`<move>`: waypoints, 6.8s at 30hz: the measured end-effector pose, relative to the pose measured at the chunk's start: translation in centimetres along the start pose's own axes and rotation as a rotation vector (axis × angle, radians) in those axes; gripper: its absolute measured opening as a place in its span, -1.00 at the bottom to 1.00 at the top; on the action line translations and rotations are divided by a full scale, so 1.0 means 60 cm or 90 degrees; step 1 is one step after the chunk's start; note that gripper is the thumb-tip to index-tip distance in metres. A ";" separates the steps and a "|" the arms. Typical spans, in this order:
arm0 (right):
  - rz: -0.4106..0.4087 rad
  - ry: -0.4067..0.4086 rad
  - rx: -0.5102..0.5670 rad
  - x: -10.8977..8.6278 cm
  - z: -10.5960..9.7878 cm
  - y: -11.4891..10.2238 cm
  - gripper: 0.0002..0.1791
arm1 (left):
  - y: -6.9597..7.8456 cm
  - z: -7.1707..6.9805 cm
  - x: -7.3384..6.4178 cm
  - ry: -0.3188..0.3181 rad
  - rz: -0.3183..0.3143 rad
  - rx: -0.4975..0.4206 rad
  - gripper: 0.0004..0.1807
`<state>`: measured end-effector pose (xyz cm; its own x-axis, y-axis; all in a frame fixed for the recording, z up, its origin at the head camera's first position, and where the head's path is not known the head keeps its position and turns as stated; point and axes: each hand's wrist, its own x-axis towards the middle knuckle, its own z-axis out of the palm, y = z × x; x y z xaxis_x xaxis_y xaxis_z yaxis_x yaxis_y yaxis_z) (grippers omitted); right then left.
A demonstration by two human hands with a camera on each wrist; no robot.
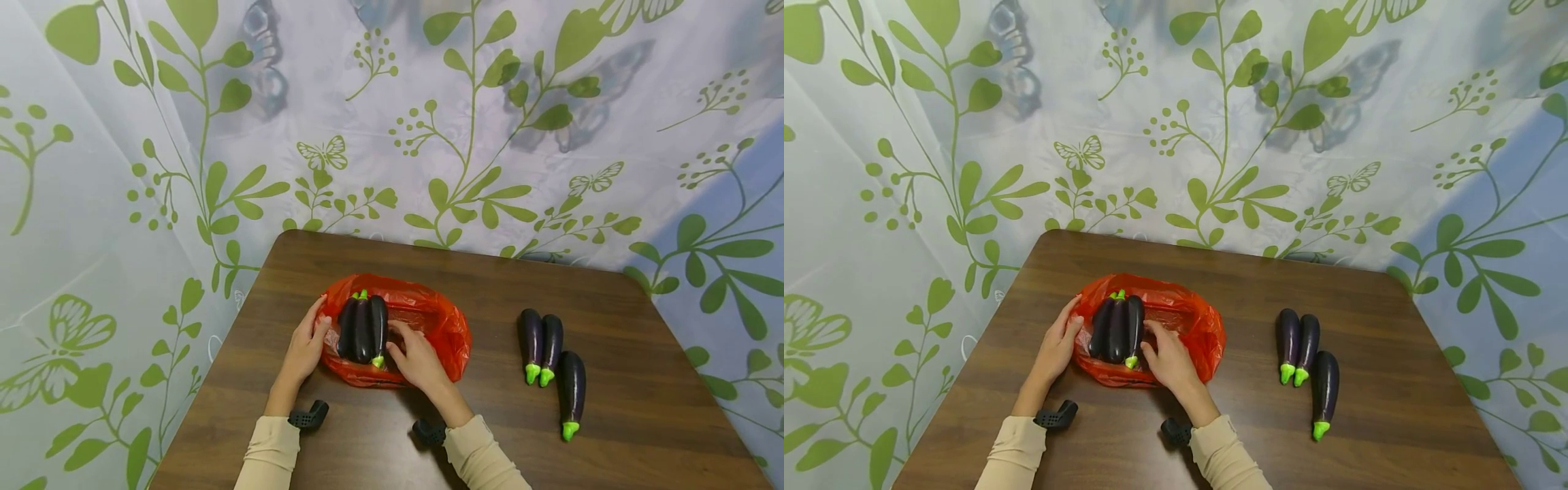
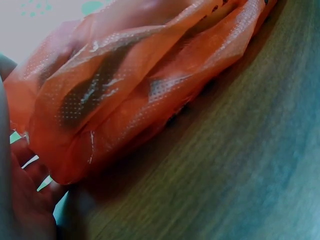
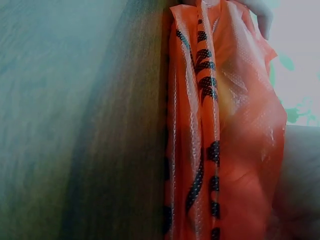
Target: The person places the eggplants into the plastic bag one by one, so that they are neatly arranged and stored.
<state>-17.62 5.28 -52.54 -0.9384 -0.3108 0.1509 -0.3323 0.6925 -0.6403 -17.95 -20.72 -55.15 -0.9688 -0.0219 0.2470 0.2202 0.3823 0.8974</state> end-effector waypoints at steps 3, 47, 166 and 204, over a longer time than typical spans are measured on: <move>0.002 -0.010 -0.005 0.000 -0.002 -0.002 -0.50 | 0.001 0.000 0.000 0.000 -0.007 0.002 -0.40; -0.019 -0.002 -0.009 -0.008 -0.026 -0.032 -0.45 | 0.001 0.000 -0.006 -0.012 -0.019 0.008 -0.38; 0.012 0.321 -0.053 -0.168 -0.266 0.084 -0.55 | 0.003 0.003 -0.005 -0.026 -0.046 0.030 -0.38; 0.305 0.360 -0.061 -0.229 -0.287 0.194 -0.48 | -0.001 0.005 -0.005 -0.022 -0.049 0.027 -0.37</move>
<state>-10.20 28.81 -49.09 -0.8794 0.4036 0.2524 0.1427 0.7294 -0.6691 -17.70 -20.46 -55.38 -0.9861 -0.0208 0.1649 0.1411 0.4193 0.8968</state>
